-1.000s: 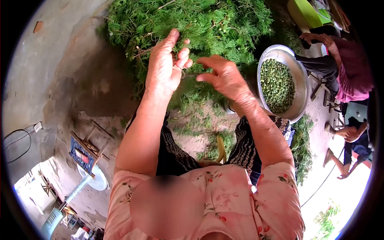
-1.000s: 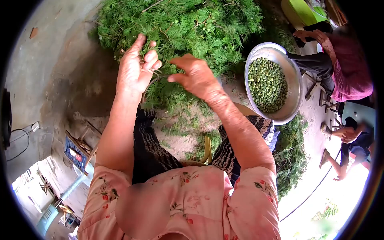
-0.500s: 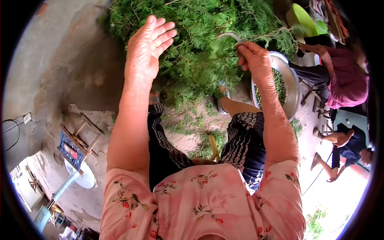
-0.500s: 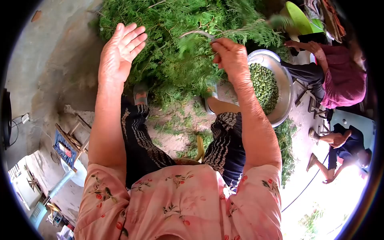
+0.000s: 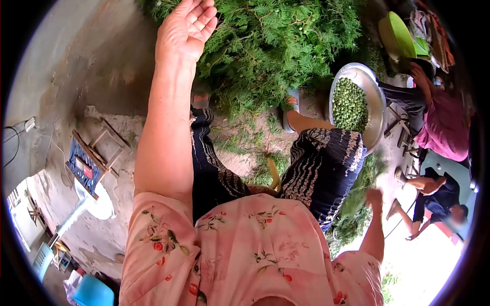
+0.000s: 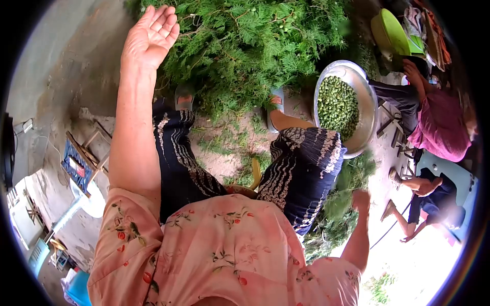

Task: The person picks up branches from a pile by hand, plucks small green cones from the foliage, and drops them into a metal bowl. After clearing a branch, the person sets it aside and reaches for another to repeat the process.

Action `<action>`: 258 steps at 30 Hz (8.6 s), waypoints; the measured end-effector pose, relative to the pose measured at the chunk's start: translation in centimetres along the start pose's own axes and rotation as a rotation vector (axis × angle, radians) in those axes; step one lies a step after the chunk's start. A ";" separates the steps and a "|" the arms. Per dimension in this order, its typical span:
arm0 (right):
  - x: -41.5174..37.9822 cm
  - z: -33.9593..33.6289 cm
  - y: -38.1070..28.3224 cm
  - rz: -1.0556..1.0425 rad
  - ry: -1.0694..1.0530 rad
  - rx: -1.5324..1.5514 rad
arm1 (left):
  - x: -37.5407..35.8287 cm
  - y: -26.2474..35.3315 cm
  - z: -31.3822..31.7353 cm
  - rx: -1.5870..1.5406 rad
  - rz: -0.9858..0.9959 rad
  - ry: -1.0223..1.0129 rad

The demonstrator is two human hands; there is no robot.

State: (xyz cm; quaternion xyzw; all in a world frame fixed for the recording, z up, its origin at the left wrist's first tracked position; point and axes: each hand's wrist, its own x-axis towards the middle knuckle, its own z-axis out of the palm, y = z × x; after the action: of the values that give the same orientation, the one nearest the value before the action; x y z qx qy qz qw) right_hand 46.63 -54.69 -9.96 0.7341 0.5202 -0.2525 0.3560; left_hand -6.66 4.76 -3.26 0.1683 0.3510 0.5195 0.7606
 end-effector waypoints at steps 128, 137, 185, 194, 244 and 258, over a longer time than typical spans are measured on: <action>11.7 -48.4 -40.6 -0.693 0.242 2.262 | -3.0 -3.5 5.0 0.456 0.124 -0.165; 11.7 -47.7 -40.3 -0.686 0.254 2.052 | -3.4 -3.7 5.5 0.819 0.226 -0.286; 13.0 -47.6 -39.3 -0.786 0.094 2.595 | -3.8 -3.3 5.6 0.354 0.090 -0.268; 12.8 -47.7 -38.9 -0.817 0.077 2.250 | -4.0 -3.6 6.2 0.622 0.156 -0.230; 14.3 -46.6 -39.7 -0.733 -0.117 2.427 | -4.1 -2.7 6.4 0.504 -0.059 -0.191; 13.5 -46.9 -39.6 -1.055 0.116 2.118 | -3.8 -2.9 5.5 0.701 -0.032 -0.212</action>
State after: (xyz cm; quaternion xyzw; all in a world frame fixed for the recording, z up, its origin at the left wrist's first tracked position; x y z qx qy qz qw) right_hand 13.80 -1.86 -1.25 0.3685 0.3059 -0.6394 -0.6014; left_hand -1.56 0.74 0.12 0.4661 0.4293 0.3354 0.6971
